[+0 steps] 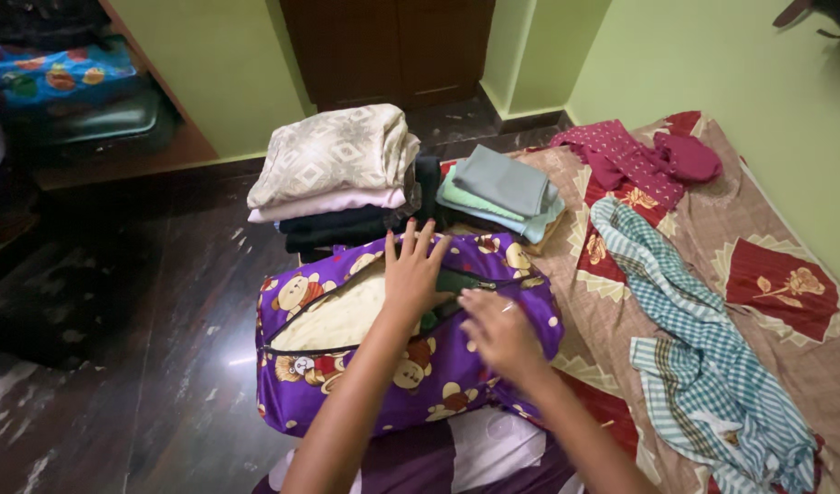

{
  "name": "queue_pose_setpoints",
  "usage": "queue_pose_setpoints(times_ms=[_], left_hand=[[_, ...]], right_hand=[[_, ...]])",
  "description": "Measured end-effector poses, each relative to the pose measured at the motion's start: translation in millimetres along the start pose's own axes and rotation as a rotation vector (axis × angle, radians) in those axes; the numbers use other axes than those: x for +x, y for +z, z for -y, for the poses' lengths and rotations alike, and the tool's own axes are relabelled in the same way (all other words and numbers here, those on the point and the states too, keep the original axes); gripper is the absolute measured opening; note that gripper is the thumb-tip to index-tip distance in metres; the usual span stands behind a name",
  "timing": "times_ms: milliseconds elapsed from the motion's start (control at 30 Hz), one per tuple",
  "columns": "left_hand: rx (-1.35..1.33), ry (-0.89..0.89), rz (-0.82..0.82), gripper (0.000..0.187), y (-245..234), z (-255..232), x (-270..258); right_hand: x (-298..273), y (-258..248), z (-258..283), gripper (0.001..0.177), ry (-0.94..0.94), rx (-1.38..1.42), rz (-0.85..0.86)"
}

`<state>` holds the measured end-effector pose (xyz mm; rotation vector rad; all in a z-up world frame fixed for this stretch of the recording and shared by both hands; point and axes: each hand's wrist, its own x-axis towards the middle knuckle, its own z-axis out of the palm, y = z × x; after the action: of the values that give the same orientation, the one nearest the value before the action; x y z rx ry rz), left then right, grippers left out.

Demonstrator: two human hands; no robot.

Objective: The person folds a white patterned garment and places it into a purple patterned duffel bag, then uses the zipper to close the bag.

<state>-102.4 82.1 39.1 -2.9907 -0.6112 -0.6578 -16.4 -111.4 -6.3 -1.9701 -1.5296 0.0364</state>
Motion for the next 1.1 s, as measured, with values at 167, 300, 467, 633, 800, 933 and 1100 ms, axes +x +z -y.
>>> queue_pose_setpoints(times_ms=[167,300,467,633,800,933,1100], left_hand=[[-0.148,-0.158,0.396,0.070,36,13,9],[-0.314,-0.039,0.259,0.027,65,55,12],[-0.069,0.161,0.168,0.011,71,32,-9],[-0.049,0.146,0.093,0.017,51,-1,-37],[-0.190,-0.028,0.142,0.045,15,-16,-43],[-0.148,-0.006,0.091,0.067,17,-19,-48],[-0.115,0.009,0.039,0.054,18,-24,-46]], right_hand=[[4,21,34,0.081,0.065,-0.286,0.104],[22,27,36,0.091,0.136,-0.310,0.138],[27,41,27,0.087,0.138,-0.345,0.123],[7,45,24,0.083,0.099,-0.305,0.039],[-12,40,13,0.032,0.067,-0.042,-0.204],[-18,19,-5,0.015,0.201,0.058,-0.483],[11,-5,-11,0.021,0.155,-0.020,-0.287]])
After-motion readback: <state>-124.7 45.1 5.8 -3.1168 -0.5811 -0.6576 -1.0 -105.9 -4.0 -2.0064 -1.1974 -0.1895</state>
